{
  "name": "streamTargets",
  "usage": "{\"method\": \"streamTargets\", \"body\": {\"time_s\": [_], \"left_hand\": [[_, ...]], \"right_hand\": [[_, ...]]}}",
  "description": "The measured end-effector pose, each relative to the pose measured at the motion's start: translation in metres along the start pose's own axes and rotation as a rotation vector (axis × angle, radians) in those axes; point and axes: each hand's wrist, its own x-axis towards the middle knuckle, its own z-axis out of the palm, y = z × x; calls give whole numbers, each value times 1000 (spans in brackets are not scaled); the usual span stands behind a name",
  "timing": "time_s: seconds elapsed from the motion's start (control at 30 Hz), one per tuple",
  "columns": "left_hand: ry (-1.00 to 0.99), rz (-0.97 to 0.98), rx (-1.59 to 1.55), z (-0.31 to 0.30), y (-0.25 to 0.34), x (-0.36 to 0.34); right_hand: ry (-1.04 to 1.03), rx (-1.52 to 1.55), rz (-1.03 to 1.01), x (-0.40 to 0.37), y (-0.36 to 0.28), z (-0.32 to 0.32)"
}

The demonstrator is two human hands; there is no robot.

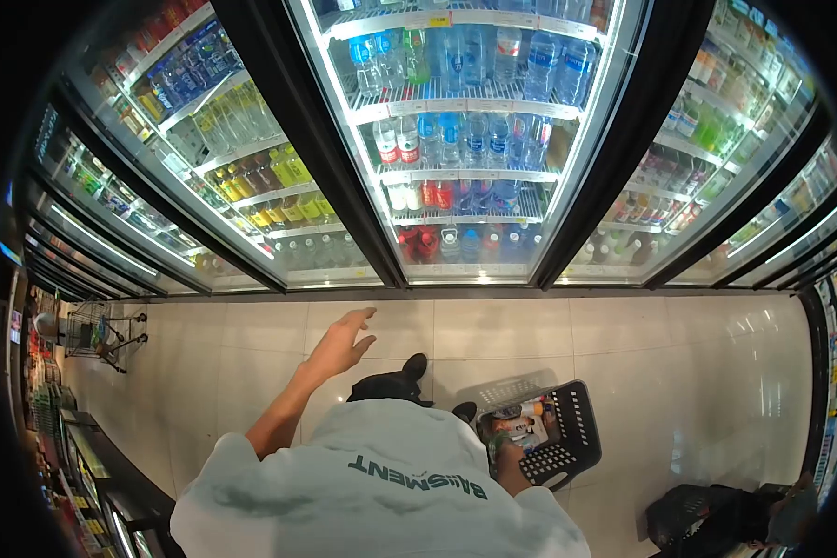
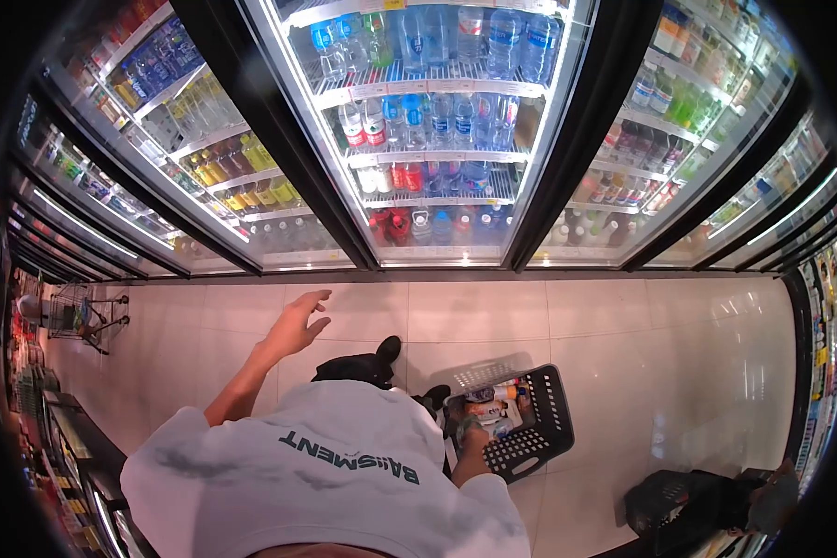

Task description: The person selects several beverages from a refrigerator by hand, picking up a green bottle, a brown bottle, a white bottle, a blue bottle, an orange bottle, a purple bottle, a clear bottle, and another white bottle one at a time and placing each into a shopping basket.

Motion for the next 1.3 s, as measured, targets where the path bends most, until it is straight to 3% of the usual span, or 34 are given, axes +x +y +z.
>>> {"method": "streamTargets", "body": {"time_s": [0.03,0.07,0.13,0.2,0.27,0.33,0.4,0.47,0.53,0.67,0.8,0.9,1.0,1.1,1.27,1.3], "left_hand": [[24,2,34,-4,-2,0],[33,3,38,-11,-6,4],[141,22,97,-29,-15,23],[269,5,131,-52,-17,51],[427,57,64,-76,-16,87],[614,110,21,-97,-27,133],[749,9,-101,-121,-21,181],[995,72,116,-137,-40,234],[987,59,59,-152,-35,265],[1010,-57,-56,-159,-37,304],[949,-129,-173,-175,-28,299],[995,-90,-129,-171,-40,304],[975,-76,-188,-170,-44,307],[1011,-71,-180,-165,-36,295],[1027,40,-241,-149,8,204],[991,70,-266,-145,13,184]], "right_hand": [[-61,-640,-555,-24,-10,-17],[-55,-641,-563,-27,-24,-17],[-221,629,524,-21,-48,-15],[-205,556,452,-7,-47,-8],[-137,833,380,-4,-57,-16],[-68,801,341,-22,-84,-46],[-49,902,273,-2,-79,-48],[-20,959,223,7,-81,-58],[116,1074,230,2,-88,-76],[154,1111,225,-40,-93,-117],[217,1159,191,-87,-101,-151],[278,1181,6,-95,-106,-166],[302,1163,-109,-120,-151,-192],[323,1062,-381,-134,-211,-213],[105,1138,-807,-266,-349,-262],[105,1137,-811,-296,-371,-270]]}}
